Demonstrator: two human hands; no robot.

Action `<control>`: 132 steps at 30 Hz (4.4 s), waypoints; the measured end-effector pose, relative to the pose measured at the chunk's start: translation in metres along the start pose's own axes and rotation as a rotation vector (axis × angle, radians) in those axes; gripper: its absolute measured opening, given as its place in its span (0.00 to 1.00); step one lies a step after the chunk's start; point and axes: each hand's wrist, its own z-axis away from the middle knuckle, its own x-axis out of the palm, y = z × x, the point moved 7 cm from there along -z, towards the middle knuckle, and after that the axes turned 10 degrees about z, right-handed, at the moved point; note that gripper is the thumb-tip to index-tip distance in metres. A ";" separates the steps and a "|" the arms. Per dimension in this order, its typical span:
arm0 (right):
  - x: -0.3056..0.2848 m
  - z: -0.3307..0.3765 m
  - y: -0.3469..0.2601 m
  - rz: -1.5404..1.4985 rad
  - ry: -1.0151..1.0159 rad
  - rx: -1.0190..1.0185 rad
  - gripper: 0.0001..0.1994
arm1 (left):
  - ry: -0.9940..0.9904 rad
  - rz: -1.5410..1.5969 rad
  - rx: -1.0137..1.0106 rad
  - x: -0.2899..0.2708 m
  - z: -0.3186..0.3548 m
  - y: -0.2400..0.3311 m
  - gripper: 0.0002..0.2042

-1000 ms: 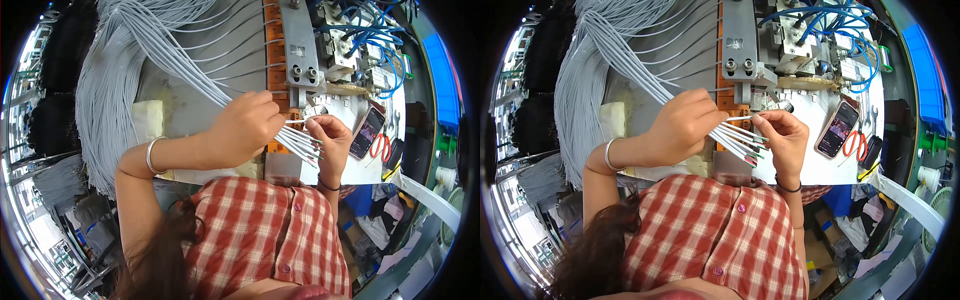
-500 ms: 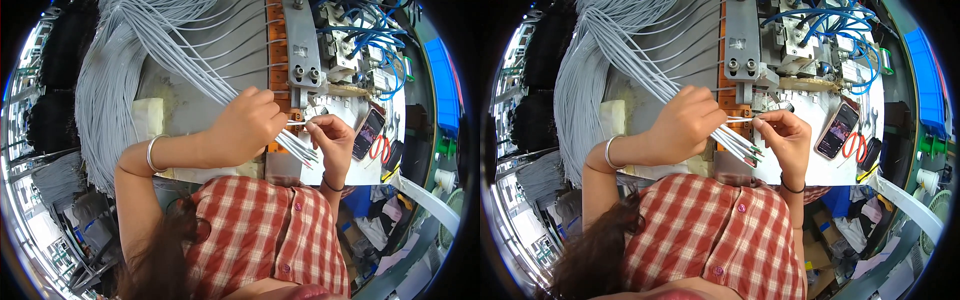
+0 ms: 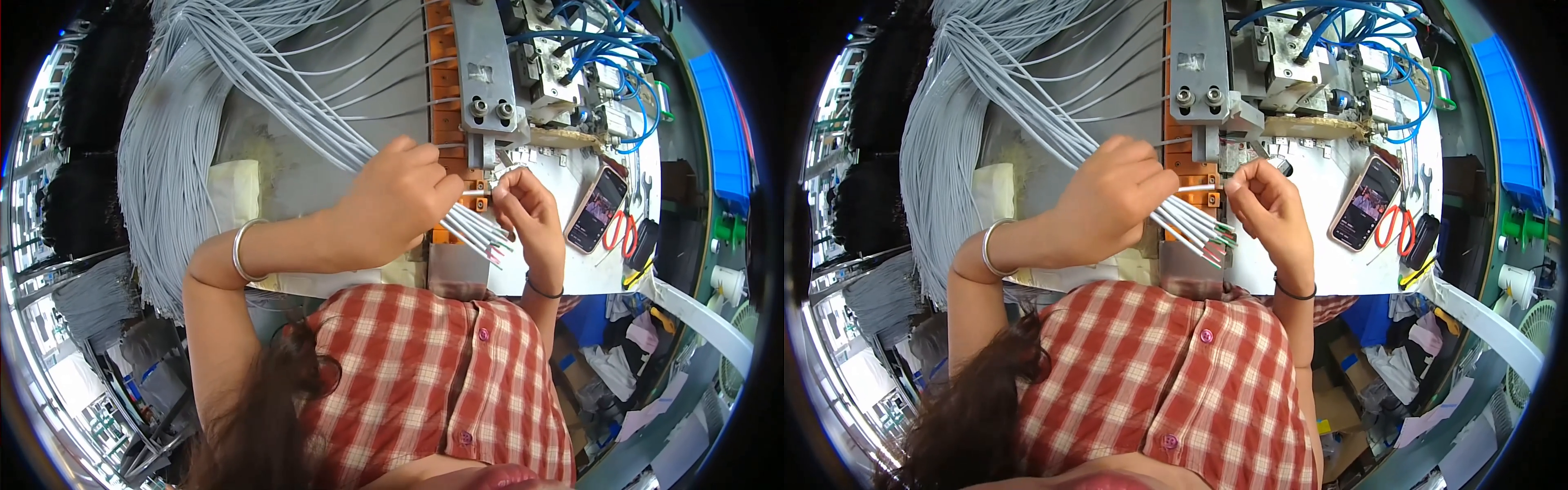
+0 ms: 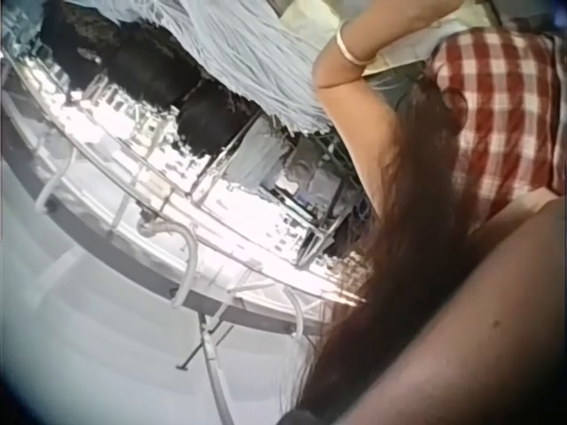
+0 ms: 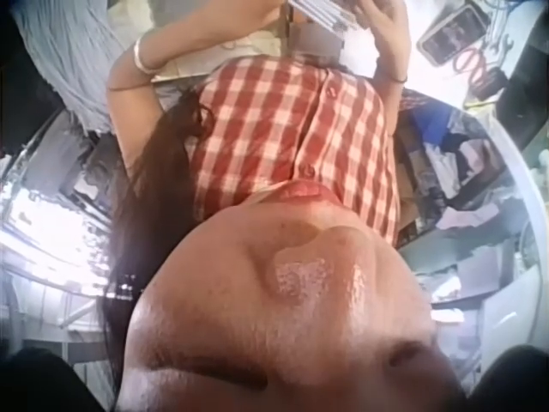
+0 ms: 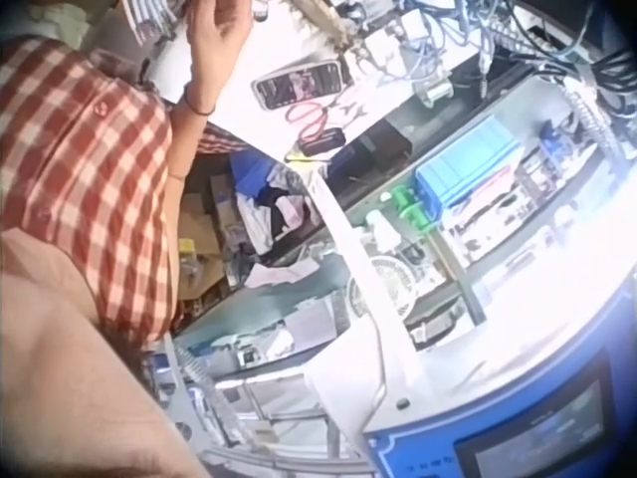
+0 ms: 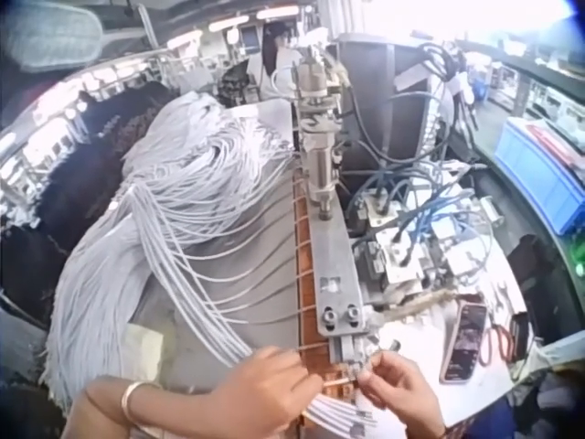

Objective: Assembling and organizing white electrical cable bundles at a manufacturing station.

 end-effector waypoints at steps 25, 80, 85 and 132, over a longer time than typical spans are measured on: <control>0.004 0.008 0.011 -0.097 -0.099 0.210 0.05 | 0.005 0.000 0.030 0.004 0.005 0.001 0.09; -0.005 0.012 -0.012 0.014 0.183 -0.076 0.03 | -0.012 -0.060 0.114 0.002 0.005 0.006 0.10; -0.003 0.007 0.000 -0.076 0.029 0.000 0.05 | -0.035 -0.068 0.021 -0.007 -0.001 0.008 0.09; 0.293 0.106 -0.162 0.420 -0.300 -0.720 0.04 | -0.037 0.251 0.338 0.007 -0.017 -0.003 0.07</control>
